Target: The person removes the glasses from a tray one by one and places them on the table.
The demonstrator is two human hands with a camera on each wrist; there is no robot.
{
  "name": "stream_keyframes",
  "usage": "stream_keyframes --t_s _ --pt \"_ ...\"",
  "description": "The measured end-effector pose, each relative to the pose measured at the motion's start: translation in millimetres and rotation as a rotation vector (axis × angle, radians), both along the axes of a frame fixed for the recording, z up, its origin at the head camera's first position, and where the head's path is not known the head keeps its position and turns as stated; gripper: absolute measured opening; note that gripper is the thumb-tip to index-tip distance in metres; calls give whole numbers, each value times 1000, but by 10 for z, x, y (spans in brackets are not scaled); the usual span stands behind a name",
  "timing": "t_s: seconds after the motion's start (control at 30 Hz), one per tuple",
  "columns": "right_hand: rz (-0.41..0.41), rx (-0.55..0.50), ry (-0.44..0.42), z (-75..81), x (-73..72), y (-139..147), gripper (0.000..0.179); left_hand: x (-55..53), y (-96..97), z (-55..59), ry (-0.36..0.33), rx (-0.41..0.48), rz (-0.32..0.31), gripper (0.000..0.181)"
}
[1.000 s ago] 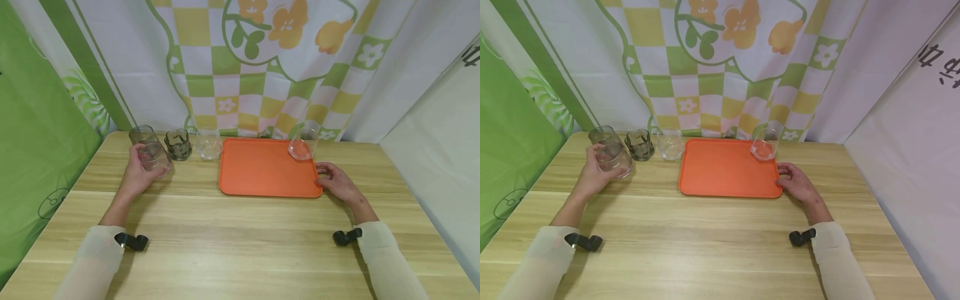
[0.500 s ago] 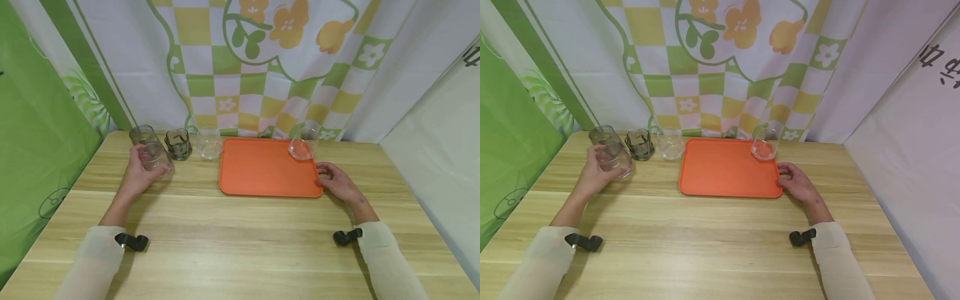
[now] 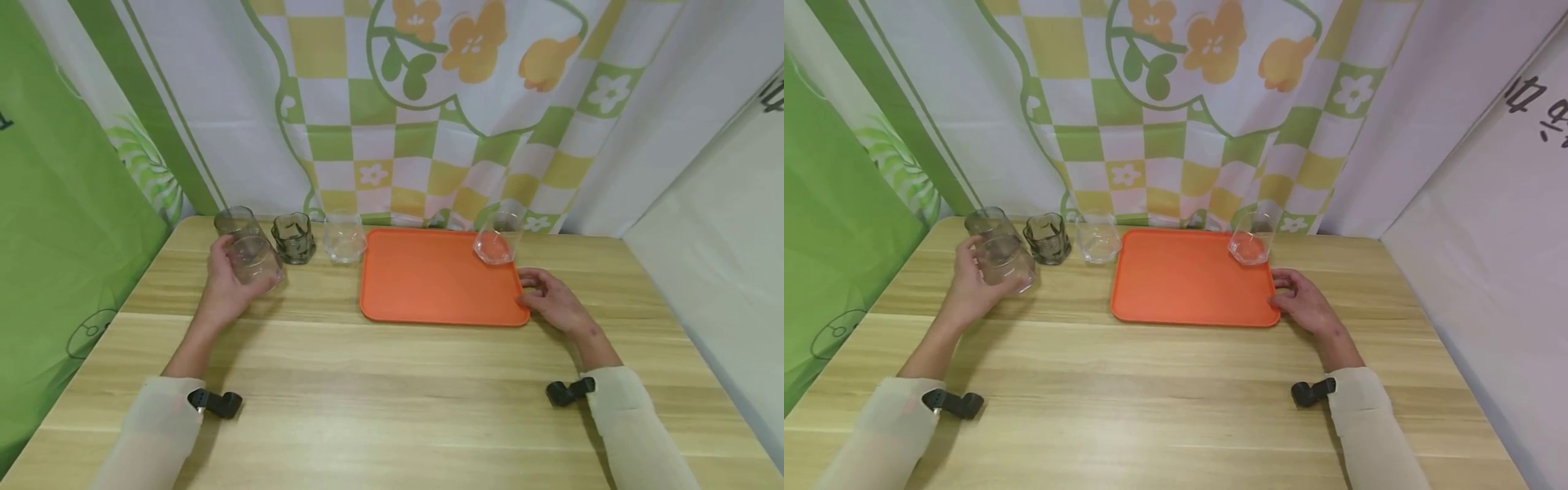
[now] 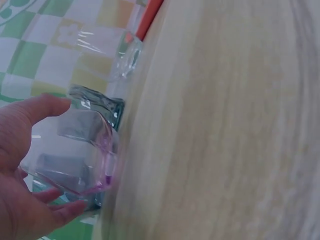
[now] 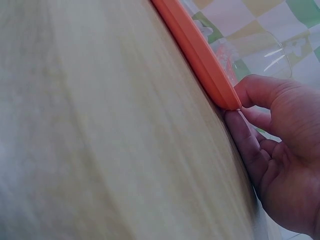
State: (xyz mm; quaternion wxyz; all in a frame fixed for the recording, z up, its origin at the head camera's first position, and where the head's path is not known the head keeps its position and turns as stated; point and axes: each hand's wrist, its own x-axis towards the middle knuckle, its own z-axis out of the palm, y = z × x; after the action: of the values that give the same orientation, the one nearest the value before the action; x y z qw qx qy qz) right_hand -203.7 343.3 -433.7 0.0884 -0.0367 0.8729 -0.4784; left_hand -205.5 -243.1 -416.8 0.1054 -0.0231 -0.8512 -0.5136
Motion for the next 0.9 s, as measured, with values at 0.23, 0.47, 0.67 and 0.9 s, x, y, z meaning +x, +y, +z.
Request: stream_keyframes --t_s 0.23,0.47,0.67,0.9 --pt "5 -2 14 -15 -3 13 61 81 71 166 39 -79 41 110" --pt "-1 7 16 -36 -24 40 63 147 166 327 90 -167 66 103" --pt "1 4 15 -22 -18 36 62 203 305 442 168 -204 57 98" --pt "10 -7 22 -14 -10 19 61 212 467 500 371 -199 2 79"
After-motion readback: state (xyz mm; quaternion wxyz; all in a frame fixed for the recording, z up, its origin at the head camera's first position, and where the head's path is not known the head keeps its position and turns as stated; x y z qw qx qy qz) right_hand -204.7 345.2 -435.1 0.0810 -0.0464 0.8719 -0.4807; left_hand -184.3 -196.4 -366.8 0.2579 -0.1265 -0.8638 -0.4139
